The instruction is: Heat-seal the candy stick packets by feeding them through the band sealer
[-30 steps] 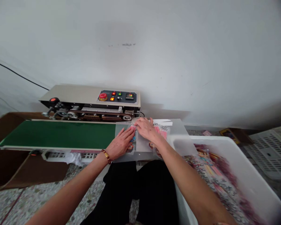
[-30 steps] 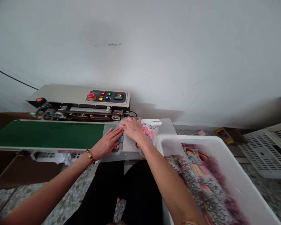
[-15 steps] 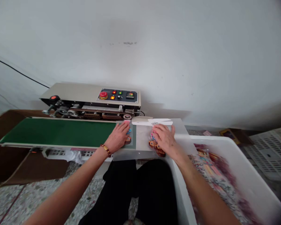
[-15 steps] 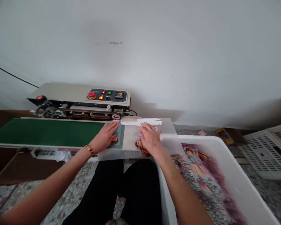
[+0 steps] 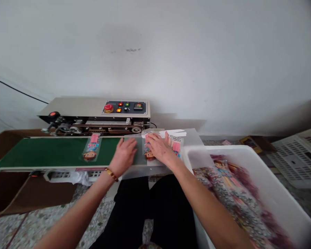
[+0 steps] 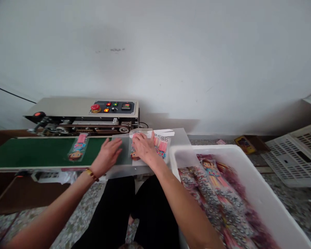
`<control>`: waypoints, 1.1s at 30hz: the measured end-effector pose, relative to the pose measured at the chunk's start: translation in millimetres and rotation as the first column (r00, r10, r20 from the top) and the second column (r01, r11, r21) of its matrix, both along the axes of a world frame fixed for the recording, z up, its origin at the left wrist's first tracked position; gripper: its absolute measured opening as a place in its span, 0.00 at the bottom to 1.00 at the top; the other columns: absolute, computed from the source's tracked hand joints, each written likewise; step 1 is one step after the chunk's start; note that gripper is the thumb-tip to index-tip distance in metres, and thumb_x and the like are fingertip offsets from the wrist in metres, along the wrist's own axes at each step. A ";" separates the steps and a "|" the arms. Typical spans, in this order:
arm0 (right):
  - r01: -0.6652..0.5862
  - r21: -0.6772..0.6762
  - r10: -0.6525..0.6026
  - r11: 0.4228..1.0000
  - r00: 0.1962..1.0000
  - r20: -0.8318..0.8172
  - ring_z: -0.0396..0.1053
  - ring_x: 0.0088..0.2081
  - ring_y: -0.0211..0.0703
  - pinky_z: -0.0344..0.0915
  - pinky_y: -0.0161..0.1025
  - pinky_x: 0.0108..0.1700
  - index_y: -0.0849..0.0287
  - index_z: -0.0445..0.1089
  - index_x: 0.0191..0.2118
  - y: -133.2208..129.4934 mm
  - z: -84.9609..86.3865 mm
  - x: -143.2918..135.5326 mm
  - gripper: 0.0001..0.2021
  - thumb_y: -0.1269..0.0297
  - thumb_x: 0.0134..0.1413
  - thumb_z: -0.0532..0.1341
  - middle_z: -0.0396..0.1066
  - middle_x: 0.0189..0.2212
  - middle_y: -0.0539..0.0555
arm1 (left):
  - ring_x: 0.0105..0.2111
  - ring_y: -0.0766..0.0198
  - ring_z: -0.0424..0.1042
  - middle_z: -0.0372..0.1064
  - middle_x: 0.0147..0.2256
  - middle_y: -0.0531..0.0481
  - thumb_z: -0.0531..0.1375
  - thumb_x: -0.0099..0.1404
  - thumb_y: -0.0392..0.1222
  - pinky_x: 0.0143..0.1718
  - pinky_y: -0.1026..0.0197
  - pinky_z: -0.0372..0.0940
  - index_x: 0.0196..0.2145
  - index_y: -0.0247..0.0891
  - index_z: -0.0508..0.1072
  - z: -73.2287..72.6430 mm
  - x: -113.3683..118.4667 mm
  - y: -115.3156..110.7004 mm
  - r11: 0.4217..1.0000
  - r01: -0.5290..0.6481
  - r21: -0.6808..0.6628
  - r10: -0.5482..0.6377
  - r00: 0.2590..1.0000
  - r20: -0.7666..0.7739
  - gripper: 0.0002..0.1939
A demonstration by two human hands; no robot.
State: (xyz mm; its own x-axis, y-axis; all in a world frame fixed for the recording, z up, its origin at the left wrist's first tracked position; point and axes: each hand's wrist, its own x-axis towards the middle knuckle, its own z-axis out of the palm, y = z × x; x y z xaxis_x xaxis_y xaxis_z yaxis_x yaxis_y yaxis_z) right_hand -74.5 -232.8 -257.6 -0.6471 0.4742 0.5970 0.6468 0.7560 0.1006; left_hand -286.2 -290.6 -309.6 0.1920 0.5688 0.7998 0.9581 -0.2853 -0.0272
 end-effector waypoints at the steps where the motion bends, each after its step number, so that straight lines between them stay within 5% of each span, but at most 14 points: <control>1: 0.015 0.004 -0.015 1.000 1.000 -0.014 0.62 0.64 0.56 0.37 0.76 0.67 0.54 0.72 0.55 0.9 -0.5 5.8 0.16 0.69 0.71 0.51 0.69 0.62 0.59 | 0.63 0.51 0.67 0.70 0.60 0.38 0.49 0.73 0.40 0.69 0.36 0.54 0.60 0.40 0.68 -0.4 17.4 6.3 0.999 0.047 -0.005 -0.047 0.999 -0.010 0.20; 6: 0.100 0.040 -0.098 0.994 0.994 -0.052 0.61 0.64 0.58 0.32 0.75 0.67 0.54 0.72 0.55 6.7 -1.0 47.5 0.17 0.71 0.68 0.51 0.70 0.61 0.60 | 0.69 0.47 0.56 0.58 0.68 0.34 0.53 0.71 0.38 0.69 0.38 0.55 0.67 0.34 0.58 -2.9 61.7 33.2 0.991 0.094 -0.093 -0.099 0.994 -0.046 0.29; 11: 0.066 -0.040 -0.068 0.997 0.996 -0.057 0.67 0.56 0.51 0.53 0.55 0.63 0.55 0.72 0.55 20.8 13.2 22.8 0.19 0.70 0.69 0.49 0.73 0.54 0.60 | 0.71 0.45 0.53 0.55 0.69 0.31 0.54 0.70 0.39 0.69 0.36 0.54 0.69 0.33 0.54 -8.0 55.6 37.9 0.990 0.097 -0.105 -0.104 0.992 -0.066 0.31; 17: 0.199 -0.114 -0.200 0.973 0.980 0.002 0.68 0.53 0.54 0.58 0.51 0.53 0.53 0.75 0.50 41.8 30.0 -20.5 0.17 0.69 0.68 0.49 0.72 0.51 0.60 | 0.71 0.44 0.53 0.53 0.69 0.30 0.54 0.71 0.40 0.68 0.33 0.55 0.69 0.35 0.54 -9.2 51.6 37.9 0.987 0.124 -0.102 -0.133 0.988 -0.084 0.31; 27: 0.182 -0.164 -0.185 0.970 0.983 -0.005 0.69 0.52 0.54 0.58 0.50 0.53 0.56 0.75 0.44 40.7 33.5 -18.8 0.15 0.72 0.65 0.51 0.74 0.49 0.60 | 0.71 0.45 0.53 0.54 0.69 0.31 0.54 0.72 0.41 0.70 0.36 0.53 0.69 0.33 0.56 -9.9 55.5 35.9 0.989 0.098 -0.110 -0.108 0.991 -0.083 0.29; 33: 0.127 -0.183 -0.150 0.975 0.982 -0.118 0.68 0.57 0.50 0.59 0.48 0.57 0.57 0.69 0.58 36.3 30.1 14.7 0.22 0.76 0.63 0.49 0.72 0.56 0.60 | 0.70 0.46 0.55 0.57 0.68 0.32 0.54 0.73 0.42 0.70 0.38 0.54 0.67 0.34 0.58 -2.9 48.9 35.6 0.989 0.095 -0.115 -0.106 0.990 -0.097 0.28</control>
State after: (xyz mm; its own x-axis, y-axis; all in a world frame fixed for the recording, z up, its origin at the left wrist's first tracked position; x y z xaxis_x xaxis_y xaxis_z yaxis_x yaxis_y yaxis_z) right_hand -59.8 -196.5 -227.5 -0.4901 0.6579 0.5718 0.7453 0.6565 -0.1164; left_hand -237.3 -255.0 -312.5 0.3302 0.6260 0.7064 0.9182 -0.3866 -0.0866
